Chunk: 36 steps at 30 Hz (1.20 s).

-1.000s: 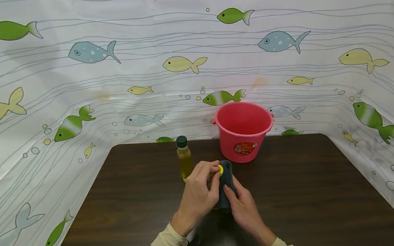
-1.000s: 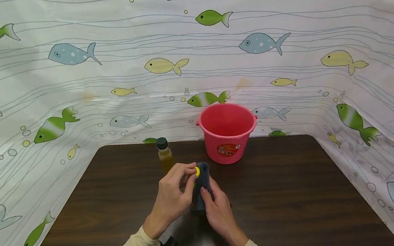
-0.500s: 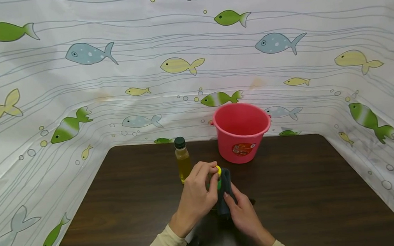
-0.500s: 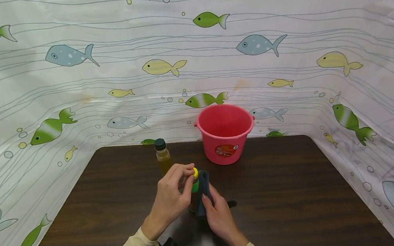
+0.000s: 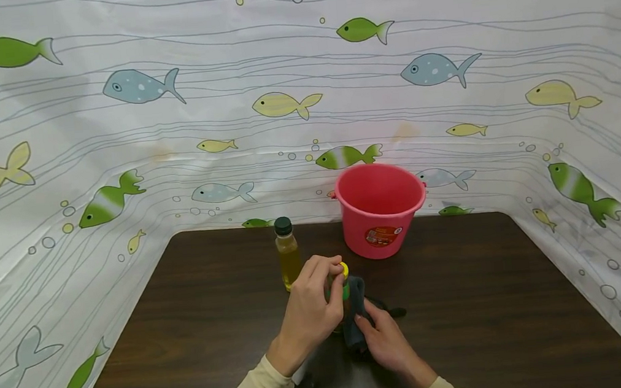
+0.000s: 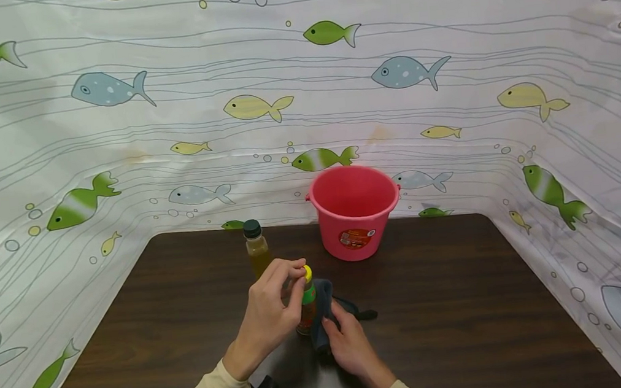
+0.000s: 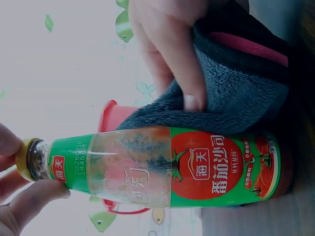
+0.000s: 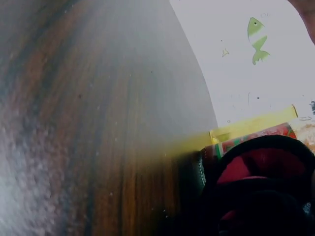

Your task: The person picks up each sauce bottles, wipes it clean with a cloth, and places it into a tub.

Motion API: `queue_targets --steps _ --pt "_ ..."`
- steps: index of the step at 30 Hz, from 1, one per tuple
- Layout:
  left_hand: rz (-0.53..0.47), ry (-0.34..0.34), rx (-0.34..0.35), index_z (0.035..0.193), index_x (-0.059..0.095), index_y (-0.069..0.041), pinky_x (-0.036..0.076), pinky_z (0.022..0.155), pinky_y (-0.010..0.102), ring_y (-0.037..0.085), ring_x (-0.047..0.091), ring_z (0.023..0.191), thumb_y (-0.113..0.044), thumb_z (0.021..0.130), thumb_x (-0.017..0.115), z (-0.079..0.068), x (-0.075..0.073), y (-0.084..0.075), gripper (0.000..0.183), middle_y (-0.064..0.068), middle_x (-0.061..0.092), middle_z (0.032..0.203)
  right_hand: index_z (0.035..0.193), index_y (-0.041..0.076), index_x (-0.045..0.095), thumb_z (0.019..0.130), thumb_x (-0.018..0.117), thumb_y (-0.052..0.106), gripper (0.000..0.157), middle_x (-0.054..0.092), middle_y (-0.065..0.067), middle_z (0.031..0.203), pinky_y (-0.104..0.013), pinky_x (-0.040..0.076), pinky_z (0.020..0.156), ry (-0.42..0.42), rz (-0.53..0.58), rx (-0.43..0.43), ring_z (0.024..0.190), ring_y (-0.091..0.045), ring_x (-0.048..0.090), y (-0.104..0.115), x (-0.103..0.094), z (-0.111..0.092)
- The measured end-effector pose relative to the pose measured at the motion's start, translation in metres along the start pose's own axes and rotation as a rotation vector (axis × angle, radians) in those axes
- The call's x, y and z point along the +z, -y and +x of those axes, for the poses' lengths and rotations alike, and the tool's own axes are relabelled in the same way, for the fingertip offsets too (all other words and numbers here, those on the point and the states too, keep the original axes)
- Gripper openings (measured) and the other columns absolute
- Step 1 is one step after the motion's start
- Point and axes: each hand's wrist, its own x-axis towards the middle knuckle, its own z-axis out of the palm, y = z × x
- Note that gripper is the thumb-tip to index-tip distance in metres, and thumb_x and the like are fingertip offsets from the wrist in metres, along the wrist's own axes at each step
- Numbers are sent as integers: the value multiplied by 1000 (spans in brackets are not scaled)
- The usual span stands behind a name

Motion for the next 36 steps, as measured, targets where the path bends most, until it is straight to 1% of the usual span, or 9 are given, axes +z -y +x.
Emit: queue_targets --steps 7,14,15,17,19,22,26,29,36 --pt "0 -2 2 102 69 -5 50 62 17 17 66 83 -2 98 71 -1 0 0 5 13 71 117 155 15 54 109 52 7 48 56 -14 158 -60 47 115 20 -106 -29 146 -38 52 -5 -1 3" --pt "-1 3 0 102 69 -4 50 62 17 22 71 96 -1 98 70 -2 1 0 5 11 70 115 158 4 49 108 50 5 50 40 -24 167 -66 37 121 69 -148 -2 155 -47 38 -7 -4 5" --pt "0 3 -1 102 69 -4 50 62 17 22 71 97 -1 98 70 -2 1 0 5 11 70 115 158 4 48 108 50 5 50 41 -24 167 -65 38 121 71 -156 2 154 -46 40 -7 -4 5" --pt "1 3 -1 101 69 -4 49 62 17 22 71 96 -1 98 70 -2 1 0 5 11 70 115 159 4 47 108 50 6 51 46 -26 163 -60 51 111 75 -147 15 136 -48 59 -7 -5 5" --pt "3 2 -1 101 69 -4 49 62 17 22 71 97 -1 98 70 -2 1 0 5 10 70 115 160 5 46 109 50 7 51 53 -26 157 -52 62 91 73 -108 33 108 -44 73 -7 -5 4" --pt "1 3 0 101 69 -5 50 62 18 23 71 101 -2 97 71 -1 0 0 5 10 70 114 160 7 46 111 48 13 49 63 -24 146 -37 61 75 49 -25 64 88 -27 74 -4 -4 4" --pt "-4 5 -3 100 68 -4 54 60 23 23 71 102 -2 97 72 1 0 0 6 11 70 114 155 9 51 113 47 21 43 68 -18 129 -36 59 78 2 159 112 99 -21 68 6 -3 4" --pt "-9 8 -12 101 69 -4 57 61 26 23 72 101 -1 96 73 1 0 -1 6 11 70 114 151 10 53 114 45 21 39 65 -18 118 -40 59 70 -21 309 140 90 -25 65 17 -3 4" --pt "-1 10 -20 101 69 -4 63 73 28 23 73 109 -1 95 73 0 0 -2 8 10 69 111 150 12 55 114 47 22 38 63 -17 123 -38 58 69 -71 419 114 90 -25 64 46 -6 0"
